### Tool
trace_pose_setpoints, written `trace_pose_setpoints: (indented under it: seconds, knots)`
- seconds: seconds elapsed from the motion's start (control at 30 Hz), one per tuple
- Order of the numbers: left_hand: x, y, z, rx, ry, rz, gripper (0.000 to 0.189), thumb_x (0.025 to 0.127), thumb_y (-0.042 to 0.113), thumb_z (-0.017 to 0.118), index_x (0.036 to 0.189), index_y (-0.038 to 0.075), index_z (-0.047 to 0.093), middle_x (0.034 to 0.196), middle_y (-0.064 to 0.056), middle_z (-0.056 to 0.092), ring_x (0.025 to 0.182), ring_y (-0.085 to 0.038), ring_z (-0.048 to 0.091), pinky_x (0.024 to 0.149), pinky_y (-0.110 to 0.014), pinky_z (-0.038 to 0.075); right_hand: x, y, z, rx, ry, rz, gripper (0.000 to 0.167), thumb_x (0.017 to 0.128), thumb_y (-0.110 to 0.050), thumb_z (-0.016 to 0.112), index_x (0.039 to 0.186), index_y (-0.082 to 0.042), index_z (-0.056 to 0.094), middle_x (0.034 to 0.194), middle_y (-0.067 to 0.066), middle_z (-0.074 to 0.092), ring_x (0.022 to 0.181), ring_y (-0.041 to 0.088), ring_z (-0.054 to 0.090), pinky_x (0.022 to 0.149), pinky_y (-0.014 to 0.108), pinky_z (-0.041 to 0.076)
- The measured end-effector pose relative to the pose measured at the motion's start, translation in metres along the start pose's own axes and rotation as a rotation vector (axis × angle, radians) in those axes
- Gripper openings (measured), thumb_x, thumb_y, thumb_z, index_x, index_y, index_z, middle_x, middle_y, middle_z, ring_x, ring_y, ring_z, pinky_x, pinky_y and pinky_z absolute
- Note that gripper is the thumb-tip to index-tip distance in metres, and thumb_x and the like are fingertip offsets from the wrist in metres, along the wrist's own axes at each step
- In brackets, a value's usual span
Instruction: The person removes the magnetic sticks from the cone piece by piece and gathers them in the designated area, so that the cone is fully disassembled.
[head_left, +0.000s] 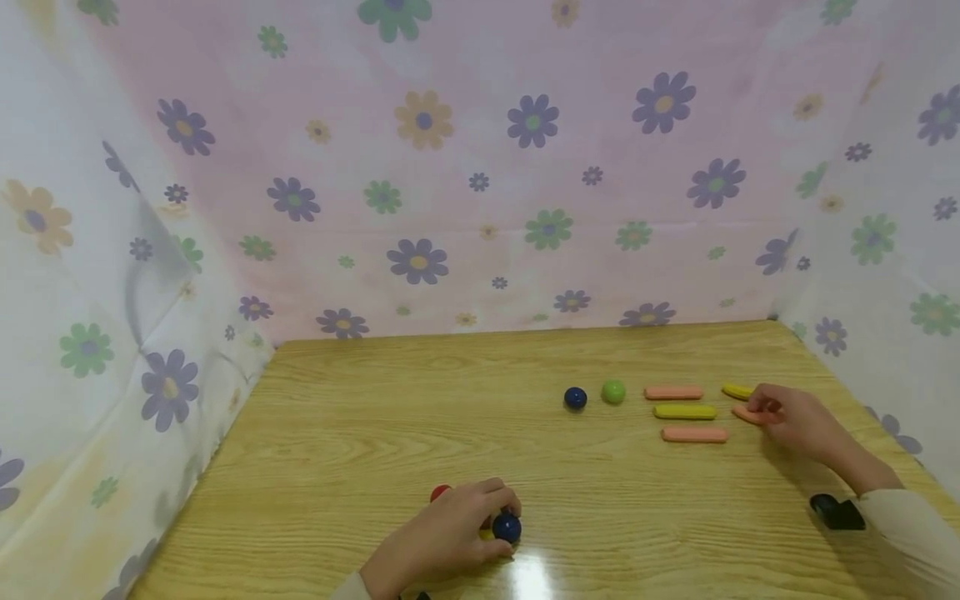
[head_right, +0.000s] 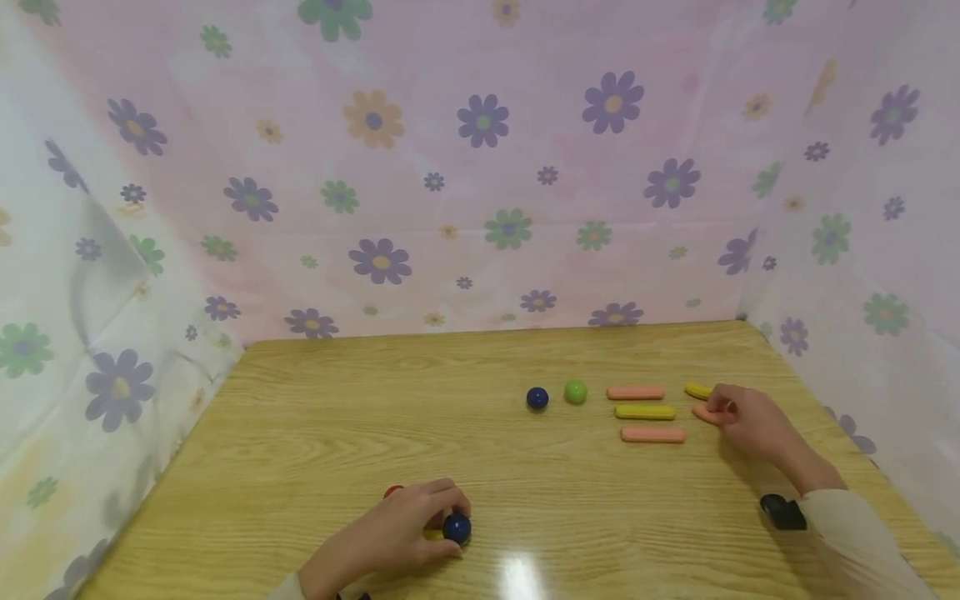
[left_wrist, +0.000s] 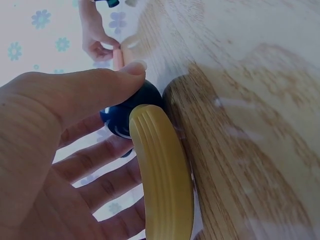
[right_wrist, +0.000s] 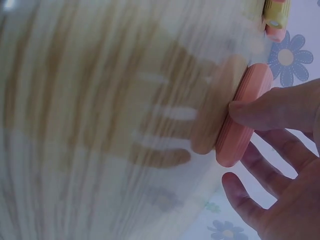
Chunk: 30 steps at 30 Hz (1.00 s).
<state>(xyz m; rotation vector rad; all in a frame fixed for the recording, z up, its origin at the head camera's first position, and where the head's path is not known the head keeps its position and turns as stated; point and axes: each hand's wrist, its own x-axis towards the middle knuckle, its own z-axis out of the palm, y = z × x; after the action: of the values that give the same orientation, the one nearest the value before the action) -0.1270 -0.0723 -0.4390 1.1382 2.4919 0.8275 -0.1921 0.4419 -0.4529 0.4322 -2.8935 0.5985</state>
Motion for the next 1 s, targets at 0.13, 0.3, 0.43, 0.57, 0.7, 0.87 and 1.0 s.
trace_pose_setpoints:
  seconds: [0.13, 0.3, 0.43, 0.57, 0.7, 0.87, 1.0]
  knots:
    - [0.0, 0.002, -0.001, -0.002, 0.001, 0.001, 0.026, 0.085, 0.027, 0.072, 0.107, 0.021, 0.06, 0.106, 0.015, 0.053, 0.083, 0.005, 0.052, 0.07, -0.014, 0.045, 0.0, 0.0, -0.004, -0.002, 0.003, 0.016, 0.025, 0.077, 0.015, 0.059, 0.085, -0.009, 0.06, 0.086, 0.014, 0.063, 0.077, 0.038, 0.059, 0.053, 0.031, 0.042]
    - [0.001, 0.002, -0.002, 0.014, -0.01, 0.002, 0.027, 0.085, 0.029, 0.071, 0.108, 0.021, 0.06, 0.106, 0.015, 0.054, 0.083, 0.005, 0.052, 0.069, -0.014, 0.045, 0.002, -0.01, -0.006, -0.021, 0.098, -0.001, 0.013, 0.081, -0.002, 0.072, 0.081, -0.011, 0.062, 0.085, 0.013, 0.065, 0.079, 0.039, 0.059, 0.056, 0.039, 0.047]
    - [0.0, -0.002, -0.003, 0.08, -0.005, 0.016, 0.03, 0.086, 0.033, 0.071, 0.112, 0.023, 0.06, 0.111, 0.015, 0.055, 0.091, 0.003, 0.051, 0.074, -0.017, 0.045, 0.006, -0.03, -0.006, -0.036, 0.171, -0.089, 0.014, 0.079, -0.004, 0.075, 0.085, -0.01, 0.064, 0.085, 0.007, 0.065, 0.078, 0.034, 0.06, 0.062, 0.047, 0.049]
    - [-0.003, -0.009, -0.007, 0.18, 0.025, 0.071, 0.036, 0.083, 0.036, 0.073, 0.114, 0.022, 0.06, 0.114, 0.012, 0.056, 0.102, -0.003, 0.051, 0.083, -0.023, 0.046, 0.01, -0.058, -0.005, -0.003, 0.151, -0.178, 0.025, 0.075, 0.008, 0.072, 0.092, -0.007, 0.064, 0.09, 0.005, 0.063, 0.081, 0.03, 0.059, 0.065, 0.047, 0.05]
    - [-0.007, -0.015, -0.016, 0.219, 0.022, 0.104, 0.036, 0.081, 0.035, 0.075, 0.11, 0.023, 0.06, 0.11, 0.012, 0.057, 0.101, -0.005, 0.051, 0.084, -0.026, 0.045, 0.014, -0.088, -0.002, 0.06, 0.088, -0.242, 0.03, 0.075, 0.009, 0.072, 0.095, -0.012, 0.062, 0.094, 0.003, 0.062, 0.083, 0.023, 0.057, 0.064, 0.038, 0.05]
    - [-0.015, -0.019, -0.024, 0.203, -0.034, 0.058, 0.023, 0.079, 0.028, 0.077, 0.096, 0.025, 0.062, 0.097, 0.016, 0.054, 0.088, -0.002, 0.047, 0.076, -0.022, 0.042, 0.018, -0.125, 0.007, 0.165, 0.03, -0.355, 0.033, 0.077, 0.005, 0.073, 0.092, -0.02, 0.058, 0.099, 0.002, 0.063, 0.079, 0.01, 0.056, 0.06, 0.027, 0.046]
    - [-0.019, -0.019, -0.027, 0.175, -0.053, 0.038, 0.017, 0.078, 0.022, 0.078, 0.087, 0.024, 0.062, 0.088, 0.017, 0.052, 0.079, -0.003, 0.045, 0.07, -0.019, 0.04, 0.021, -0.153, 0.015, 0.218, -0.093, -0.416, 0.032, 0.079, 0.006, 0.071, 0.095, -0.02, 0.059, 0.097, 0.0, 0.06, 0.079, 0.007, 0.055, 0.062, 0.027, 0.048]
